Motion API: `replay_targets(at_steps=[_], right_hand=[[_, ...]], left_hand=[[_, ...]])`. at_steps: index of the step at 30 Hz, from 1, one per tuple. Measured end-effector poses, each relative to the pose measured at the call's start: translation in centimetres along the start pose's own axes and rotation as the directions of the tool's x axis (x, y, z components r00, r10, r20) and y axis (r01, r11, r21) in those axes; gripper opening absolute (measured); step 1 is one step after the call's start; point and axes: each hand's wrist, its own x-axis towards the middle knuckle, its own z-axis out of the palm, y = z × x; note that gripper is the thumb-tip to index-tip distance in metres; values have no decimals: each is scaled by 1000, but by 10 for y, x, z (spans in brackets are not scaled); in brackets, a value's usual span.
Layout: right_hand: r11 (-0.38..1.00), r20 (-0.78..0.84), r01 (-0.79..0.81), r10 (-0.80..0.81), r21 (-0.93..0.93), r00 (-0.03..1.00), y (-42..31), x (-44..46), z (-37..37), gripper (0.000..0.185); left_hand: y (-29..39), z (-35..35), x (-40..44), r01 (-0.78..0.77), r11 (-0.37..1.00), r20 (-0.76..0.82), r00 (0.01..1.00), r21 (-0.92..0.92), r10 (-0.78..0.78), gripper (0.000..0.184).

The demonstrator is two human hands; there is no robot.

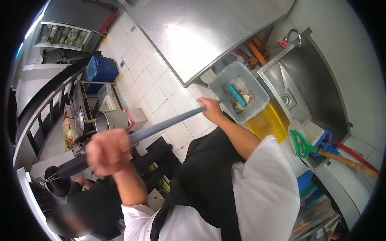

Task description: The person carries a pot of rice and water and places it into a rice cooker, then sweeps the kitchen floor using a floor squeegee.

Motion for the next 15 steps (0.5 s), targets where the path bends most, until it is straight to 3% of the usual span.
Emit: replay_targets(at_steps=[1,2,3,5,6,8,9,11,13,15], right_hand=[[999,-2,32,-32,-11,999,-33,0,-7,30],[997,-8,72,-72,-24,997,-61,4,-14,31],[996,-10,77,-78,-34,997,-94,11,-23,31],[951,-106,308,-304,32,947,-145,7,-29,24],[950,-103,310,-306,30,946,-147,7,-25,24],[983,-1,185,-185,19,983,-150,9,-19,32],[980,6,197,-197,18,980,-158,4,-16,32],[956,-13,284,-284,71,959,-183,-8,-11,39],[913,-31,379,-379,152,925,-219,-24,-4,42],[900,77,383,-405,208,911,-251,-32,8,41]], left_hand=[[36,-5,1,-32,997,-67,997,-63,27,30],[62,6,10,-177,983,-41,984,-59,174,27],[104,-5,7,-150,986,22,988,-78,152,24],[144,5,12,-327,917,6,942,-228,337,30],[151,3,11,-330,916,4,941,-228,340,30],[160,-4,6,-284,959,-64,957,-13,282,27],[168,-9,2,-253,963,-101,960,98,262,26],[228,-42,-41,-503,860,-231,849,-82,475,23],[283,-59,-73,-474,880,-145,868,35,474,22],[356,-71,-101,-476,870,-58,872,129,486,22]])
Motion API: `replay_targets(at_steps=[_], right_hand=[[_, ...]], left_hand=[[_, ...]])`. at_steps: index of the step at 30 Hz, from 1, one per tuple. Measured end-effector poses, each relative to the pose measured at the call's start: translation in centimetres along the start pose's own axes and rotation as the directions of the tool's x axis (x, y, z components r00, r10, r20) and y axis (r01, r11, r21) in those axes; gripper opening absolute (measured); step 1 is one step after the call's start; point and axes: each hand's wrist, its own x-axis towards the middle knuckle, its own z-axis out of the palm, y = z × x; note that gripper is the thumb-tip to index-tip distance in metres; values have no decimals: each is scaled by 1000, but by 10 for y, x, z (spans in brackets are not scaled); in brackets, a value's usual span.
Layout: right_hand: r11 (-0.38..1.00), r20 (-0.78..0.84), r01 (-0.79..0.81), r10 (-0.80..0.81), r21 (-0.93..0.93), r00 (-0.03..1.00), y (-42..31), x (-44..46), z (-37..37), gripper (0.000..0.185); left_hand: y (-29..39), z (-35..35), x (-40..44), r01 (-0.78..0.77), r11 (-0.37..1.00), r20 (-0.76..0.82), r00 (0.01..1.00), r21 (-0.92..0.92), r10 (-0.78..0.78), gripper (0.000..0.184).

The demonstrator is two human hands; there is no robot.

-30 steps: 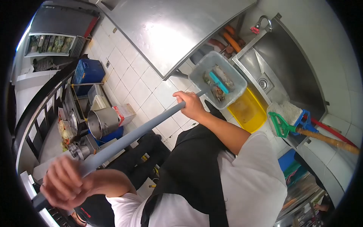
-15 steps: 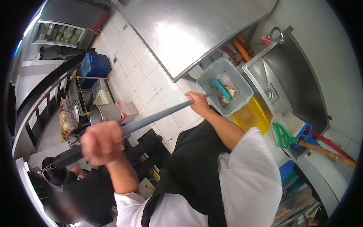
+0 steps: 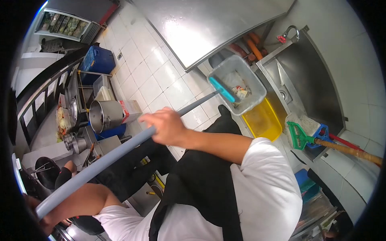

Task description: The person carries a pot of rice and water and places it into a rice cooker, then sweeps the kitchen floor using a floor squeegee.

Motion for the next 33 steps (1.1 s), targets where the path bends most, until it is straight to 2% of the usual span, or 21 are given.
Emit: replay_targets(at_steps=[3,5,7,10,11,12,13,14,15,16,17,18,19,21,22,24,25,26,28,30,33], right_hand=[[993,83,40,-50,113,995,-28,16,27,42],[981,114,71,-93,181,989,-36,20,41,42],[972,254,12,-73,235,964,-33,19,52,39],[985,197,68,-100,161,975,11,-2,55,41],[991,221,32,-60,126,973,38,-11,48,44],[996,245,-3,-20,93,969,73,-26,37,48],[992,322,-129,119,11,939,114,-46,24,53],[966,305,-256,236,30,923,173,-73,15,46],[899,307,-436,403,43,862,226,-91,-6,33],[578,234,-816,796,-24,557,282,-102,-22,23],[667,28,-737,743,-111,669,309,-98,-51,24],[677,-68,-724,722,-133,688,345,-89,-73,24],[643,-142,-756,743,-120,654,413,-90,-86,26],[580,-130,-790,815,198,565,460,-50,-118,28],[360,-86,-837,930,412,357,534,-51,-124,26],[292,-55,-754,945,588,323,546,-16,-137,25],[255,-32,-713,950,653,310,553,-4,-139,25],[221,-10,-684,954,695,298,563,2,-138,25],[153,33,-632,962,759,272,577,3,-133,24],[105,62,-615,968,782,243,590,0,-129,23],[64,70,-583,976,810,205,602,-12,-132,23]], left_hand=[[56,-9,9,-12,999,64,998,50,8,21],[67,-12,12,-16,998,96,995,62,10,20],[64,-13,17,-11,998,126,992,62,3,20],[46,-22,19,29,998,160,986,55,-38,19],[26,-32,10,51,998,169,984,43,-58,19],[-27,-31,-1,81,997,189,979,12,-82,18],[-93,-37,-28,38,999,282,959,-18,-31,24],[-183,24,-31,70,985,211,972,156,-102,28],[-273,85,-35,121,940,137,975,319,-172,33],[-303,70,-55,287,934,102,944,215,-314,32],[-337,56,-94,328,905,-126,944,269,-305,32],[-365,42,-120,433,874,-128,901,220,-415,30],[-389,47,-140,494,839,-216,866,228,-451,29],[-413,65,-160,573,777,-338,808,261,-482,31],[-418,68,-163,593,752,-375,793,289,-481,35],[-428,65,-159,577,773,-363,802,264,-474,31],[-427,64,-158,545,804,-352,820,239,-451,27],[-426,60,-156,566,797,-296,814,211,-500,27],[-426,57,-158,640,723,-244,768,262,-592,26],[-422,66,-177,759,551,-358,650,348,-670,27],[-414,72,-186,769,554,-370,639,319,-674,28]])
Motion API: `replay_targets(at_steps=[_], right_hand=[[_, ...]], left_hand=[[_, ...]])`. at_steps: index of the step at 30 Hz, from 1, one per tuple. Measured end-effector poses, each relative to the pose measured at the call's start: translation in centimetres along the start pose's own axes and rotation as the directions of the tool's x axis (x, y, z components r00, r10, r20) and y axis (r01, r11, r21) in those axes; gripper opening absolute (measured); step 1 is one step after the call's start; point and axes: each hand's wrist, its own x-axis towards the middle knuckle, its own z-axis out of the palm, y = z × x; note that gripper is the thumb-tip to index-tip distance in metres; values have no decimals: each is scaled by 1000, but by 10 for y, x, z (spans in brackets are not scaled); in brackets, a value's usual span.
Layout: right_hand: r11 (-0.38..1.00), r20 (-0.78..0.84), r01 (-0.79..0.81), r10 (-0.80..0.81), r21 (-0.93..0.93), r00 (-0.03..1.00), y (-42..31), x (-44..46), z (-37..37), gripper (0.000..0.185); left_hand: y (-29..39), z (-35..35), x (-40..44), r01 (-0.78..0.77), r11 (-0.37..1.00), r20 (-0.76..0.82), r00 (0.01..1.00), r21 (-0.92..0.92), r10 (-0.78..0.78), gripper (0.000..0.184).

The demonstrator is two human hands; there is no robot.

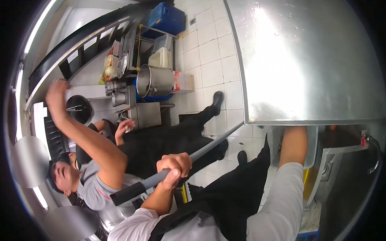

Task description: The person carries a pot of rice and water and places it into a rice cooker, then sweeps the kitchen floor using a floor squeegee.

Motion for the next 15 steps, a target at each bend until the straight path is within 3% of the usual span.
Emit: replay_targets(at_steps=[7,12,15], right_hand=[[996,-8,-26,27,82,1000,15,5,-13,20],[989,-8,-28,30,144,1000,22,2,-19,19],[982,0,-28,29,186,1000,26,-2,-15,18]], left_hand=[[0,-16,-15,24,999,-91,995,-40,-27,28],[0,-1,-27,13,1000,-10,1000,10,-13,27],[-1,11,-28,25,999,-42,999,37,-23,34]])
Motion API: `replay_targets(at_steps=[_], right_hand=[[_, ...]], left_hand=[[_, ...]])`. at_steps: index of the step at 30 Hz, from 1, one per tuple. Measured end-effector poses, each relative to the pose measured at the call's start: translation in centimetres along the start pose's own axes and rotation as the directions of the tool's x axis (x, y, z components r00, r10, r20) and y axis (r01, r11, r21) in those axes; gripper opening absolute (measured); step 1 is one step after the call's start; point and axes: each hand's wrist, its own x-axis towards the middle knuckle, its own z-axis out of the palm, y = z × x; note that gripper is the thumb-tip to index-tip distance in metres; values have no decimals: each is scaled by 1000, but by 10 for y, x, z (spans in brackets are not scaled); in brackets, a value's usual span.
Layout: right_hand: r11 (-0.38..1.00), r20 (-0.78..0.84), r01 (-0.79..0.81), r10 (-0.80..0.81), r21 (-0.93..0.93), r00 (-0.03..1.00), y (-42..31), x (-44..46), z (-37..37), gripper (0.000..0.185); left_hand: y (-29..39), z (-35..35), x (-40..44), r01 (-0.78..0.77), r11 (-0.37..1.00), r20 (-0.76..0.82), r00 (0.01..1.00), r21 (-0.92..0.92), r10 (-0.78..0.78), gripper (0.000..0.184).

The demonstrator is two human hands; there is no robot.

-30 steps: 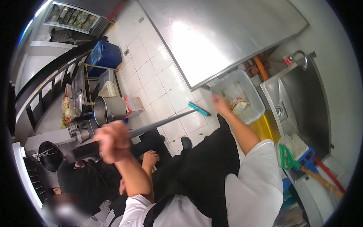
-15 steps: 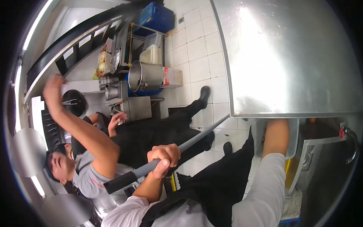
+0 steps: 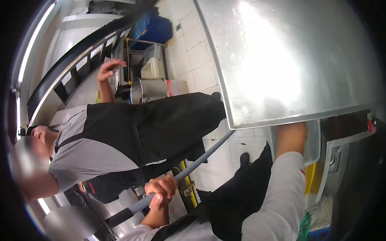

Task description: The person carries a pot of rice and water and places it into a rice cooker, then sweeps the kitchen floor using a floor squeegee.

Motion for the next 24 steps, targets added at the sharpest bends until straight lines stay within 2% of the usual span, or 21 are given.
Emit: replay_targets(at_steps=[6,8,16,19,22,24], right_hand=[[993,33,-8,4,120,999,11,2,18,16],[986,57,-11,2,164,998,10,4,31,16],[936,184,-31,-36,351,982,-3,22,89,14],[919,222,-66,-24,388,975,-11,0,104,13],[893,251,-107,-6,437,968,0,-44,81,12],[884,269,-169,51,436,962,9,-88,60,12]], left_hand=[[-8,13,6,-28,999,-45,999,-28,27,33],[-3,17,8,5,1000,-49,999,-6,-5,33],[-14,31,20,-24,999,79,997,27,22,33],[-18,36,23,-34,999,126,991,0,34,33],[-21,38,23,-43,999,186,981,-28,48,33],[-23,34,17,-13,999,163,986,-35,19,35]])
